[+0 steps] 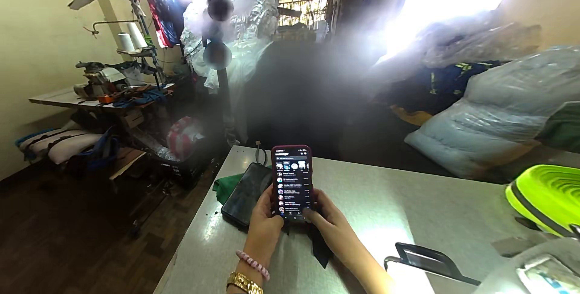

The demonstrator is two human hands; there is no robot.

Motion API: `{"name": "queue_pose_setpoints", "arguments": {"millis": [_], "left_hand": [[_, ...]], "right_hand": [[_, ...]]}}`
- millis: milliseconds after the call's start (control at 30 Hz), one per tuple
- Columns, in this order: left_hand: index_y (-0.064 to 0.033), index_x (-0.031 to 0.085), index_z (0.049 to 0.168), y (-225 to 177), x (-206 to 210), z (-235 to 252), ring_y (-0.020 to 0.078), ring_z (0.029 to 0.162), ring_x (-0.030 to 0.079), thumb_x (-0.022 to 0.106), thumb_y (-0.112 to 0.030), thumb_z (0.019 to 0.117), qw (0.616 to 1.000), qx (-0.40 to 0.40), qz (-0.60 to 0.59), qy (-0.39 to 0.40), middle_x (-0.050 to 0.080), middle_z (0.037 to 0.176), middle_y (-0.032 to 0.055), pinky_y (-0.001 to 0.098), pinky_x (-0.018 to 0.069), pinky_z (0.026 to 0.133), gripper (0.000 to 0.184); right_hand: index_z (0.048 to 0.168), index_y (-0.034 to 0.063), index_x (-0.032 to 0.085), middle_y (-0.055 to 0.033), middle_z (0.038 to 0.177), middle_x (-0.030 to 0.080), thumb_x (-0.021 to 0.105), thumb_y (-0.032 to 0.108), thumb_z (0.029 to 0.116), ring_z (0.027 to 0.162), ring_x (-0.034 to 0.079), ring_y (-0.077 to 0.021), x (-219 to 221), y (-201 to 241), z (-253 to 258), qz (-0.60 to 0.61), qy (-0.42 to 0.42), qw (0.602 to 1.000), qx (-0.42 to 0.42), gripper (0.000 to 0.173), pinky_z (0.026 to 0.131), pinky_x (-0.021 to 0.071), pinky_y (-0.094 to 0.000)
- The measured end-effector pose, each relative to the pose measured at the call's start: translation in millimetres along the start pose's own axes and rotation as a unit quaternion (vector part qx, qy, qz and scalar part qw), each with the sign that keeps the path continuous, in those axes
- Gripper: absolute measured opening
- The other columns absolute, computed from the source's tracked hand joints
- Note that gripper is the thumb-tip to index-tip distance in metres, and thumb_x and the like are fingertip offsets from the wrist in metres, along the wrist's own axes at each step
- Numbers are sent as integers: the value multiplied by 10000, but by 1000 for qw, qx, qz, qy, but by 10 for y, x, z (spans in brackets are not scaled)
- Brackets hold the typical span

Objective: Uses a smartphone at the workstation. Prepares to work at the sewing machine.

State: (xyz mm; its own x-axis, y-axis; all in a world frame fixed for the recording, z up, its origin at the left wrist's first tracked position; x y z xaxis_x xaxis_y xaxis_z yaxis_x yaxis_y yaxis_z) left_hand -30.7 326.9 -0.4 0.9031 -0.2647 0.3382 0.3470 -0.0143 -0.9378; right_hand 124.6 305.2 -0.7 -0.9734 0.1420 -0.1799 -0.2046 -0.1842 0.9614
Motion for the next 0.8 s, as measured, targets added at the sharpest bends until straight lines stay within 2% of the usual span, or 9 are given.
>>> {"name": "queue_pose_setpoints", "arguments": {"millis": [800], "left_hand": [[68,372,1500,-13,3,-7,159,1111,679,480,206,828,1000,-3,11,-1,635,1308,177,295,562,966,695]], "right_hand": [[1303,64,581,-19,1083,711,607,244,924,963,701,-71,13,21,13,-21,-32,999,2,420,838,588,-247]]}}
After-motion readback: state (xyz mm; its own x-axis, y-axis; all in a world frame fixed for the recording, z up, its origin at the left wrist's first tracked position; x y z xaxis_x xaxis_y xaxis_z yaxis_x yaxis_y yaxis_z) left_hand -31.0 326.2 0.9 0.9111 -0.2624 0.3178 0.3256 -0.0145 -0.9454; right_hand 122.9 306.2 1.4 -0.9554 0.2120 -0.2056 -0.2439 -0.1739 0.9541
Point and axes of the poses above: each hand's wrist, its own z-axis towards the middle knuckle, its own x-axis out of the palm, y = z × x, the point moved 9 cm from there along z, towards the middle knuckle
